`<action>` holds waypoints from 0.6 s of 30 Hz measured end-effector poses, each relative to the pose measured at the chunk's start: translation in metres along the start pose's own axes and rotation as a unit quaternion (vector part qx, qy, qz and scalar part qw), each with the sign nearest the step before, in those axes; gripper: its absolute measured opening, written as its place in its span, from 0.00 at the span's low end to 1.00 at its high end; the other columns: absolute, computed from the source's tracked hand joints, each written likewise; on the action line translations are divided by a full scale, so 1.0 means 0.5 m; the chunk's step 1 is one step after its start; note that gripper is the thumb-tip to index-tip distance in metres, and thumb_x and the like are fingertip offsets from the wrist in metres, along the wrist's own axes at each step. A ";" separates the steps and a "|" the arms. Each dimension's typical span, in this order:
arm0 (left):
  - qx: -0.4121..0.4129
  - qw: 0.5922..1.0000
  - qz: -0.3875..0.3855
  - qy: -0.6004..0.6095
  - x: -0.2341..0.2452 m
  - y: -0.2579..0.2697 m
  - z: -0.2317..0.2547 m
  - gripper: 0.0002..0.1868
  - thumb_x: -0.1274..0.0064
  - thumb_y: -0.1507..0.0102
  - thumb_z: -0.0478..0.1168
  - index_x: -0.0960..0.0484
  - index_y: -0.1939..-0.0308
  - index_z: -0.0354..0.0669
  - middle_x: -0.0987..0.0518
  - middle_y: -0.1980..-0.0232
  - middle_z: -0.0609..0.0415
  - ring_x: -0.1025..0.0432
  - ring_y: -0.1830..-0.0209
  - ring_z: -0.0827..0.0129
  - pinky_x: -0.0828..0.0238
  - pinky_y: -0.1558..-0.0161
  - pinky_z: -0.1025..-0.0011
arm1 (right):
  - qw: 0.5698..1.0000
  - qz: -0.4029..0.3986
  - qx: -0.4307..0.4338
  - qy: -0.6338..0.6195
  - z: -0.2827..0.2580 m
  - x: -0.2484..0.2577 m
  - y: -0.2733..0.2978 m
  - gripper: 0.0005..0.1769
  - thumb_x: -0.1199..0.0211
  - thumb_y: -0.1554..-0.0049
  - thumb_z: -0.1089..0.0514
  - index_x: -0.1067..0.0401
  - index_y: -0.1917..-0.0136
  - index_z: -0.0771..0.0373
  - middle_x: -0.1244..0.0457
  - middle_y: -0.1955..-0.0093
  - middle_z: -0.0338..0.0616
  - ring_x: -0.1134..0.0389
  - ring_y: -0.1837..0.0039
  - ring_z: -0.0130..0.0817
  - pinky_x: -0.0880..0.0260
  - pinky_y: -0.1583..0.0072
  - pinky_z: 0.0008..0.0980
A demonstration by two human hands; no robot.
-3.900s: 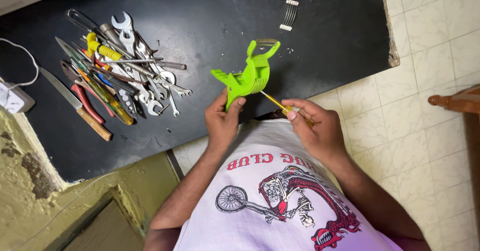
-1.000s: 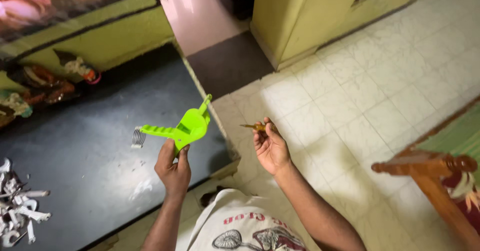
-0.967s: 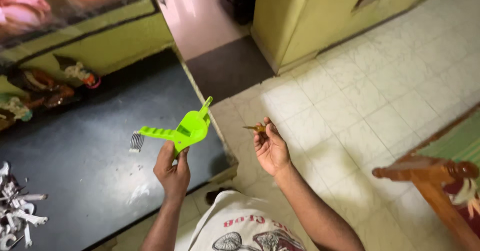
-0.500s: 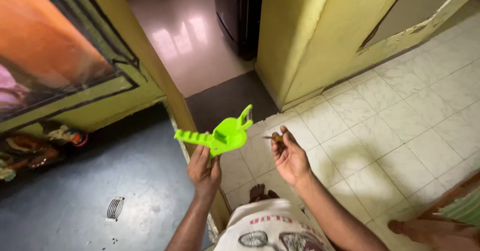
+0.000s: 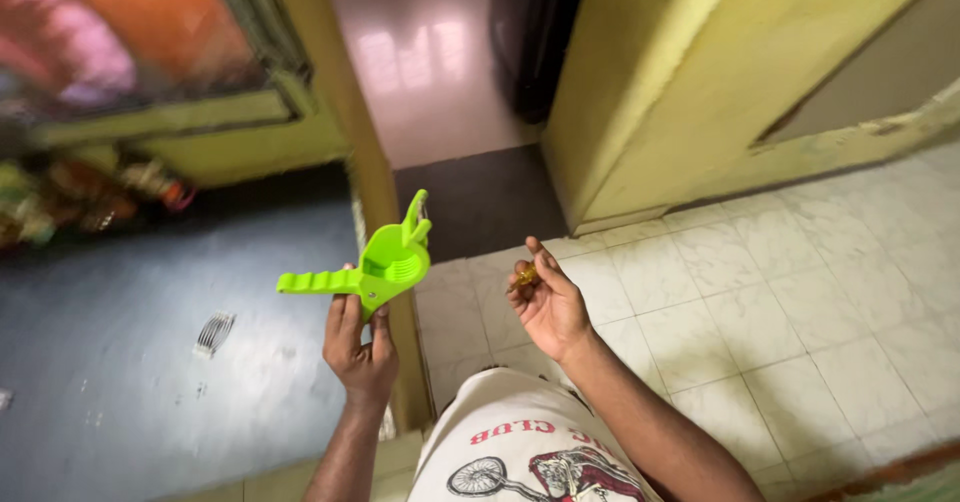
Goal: The person uses a yellow screwdriver and a metal file to scrape and clean the blade area of a green plastic vegetable peeler. They repeatedly scrape the blade slot and the handle, removing debris, while various tools lie on the table.
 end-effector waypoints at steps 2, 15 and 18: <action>0.052 0.998 0.015 -0.012 0.066 0.052 0.004 0.21 0.48 0.35 0.23 0.25 0.37 0.29 0.26 0.31 0.34 0.27 0.32 0.48 0.27 0.37 0.63 | 0.999 -0.018 -0.032 0.012 0.054 -0.012 0.015 0.14 0.39 0.37 0.52 0.30 0.38 0.49 0.34 0.54 0.36 0.29 0.52 0.30 0.26 0.51 0.29; 0.136 0.973 0.115 -0.149 0.401 0.215 0.076 0.16 0.42 0.38 0.28 0.18 0.46 0.32 0.25 0.45 0.39 0.25 0.49 0.52 0.26 0.50 0.64 | 0.972 -0.096 -0.208 0.060 0.405 -0.130 0.092 0.14 0.46 0.32 0.48 0.28 0.37 0.51 0.32 0.54 0.40 0.28 0.52 0.33 0.23 0.47 0.34; 0.042 0.970 0.114 -0.213 0.480 0.195 0.062 0.16 0.42 0.40 0.28 0.17 0.47 0.37 0.25 0.40 0.41 0.26 0.45 0.51 0.29 0.45 0.59 | 0.967 -0.107 -0.220 0.070 0.456 -0.168 0.095 0.14 0.47 0.31 0.49 0.30 0.35 0.52 0.33 0.55 0.38 0.29 0.51 0.32 0.24 0.47 0.34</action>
Point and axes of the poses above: each hand's wrist, its own y-axis away from the middle knuckle, its own x-axis out of the back of the hand, z = x × y, the point moved 1 cm from there along -y, towards the middle knuckle
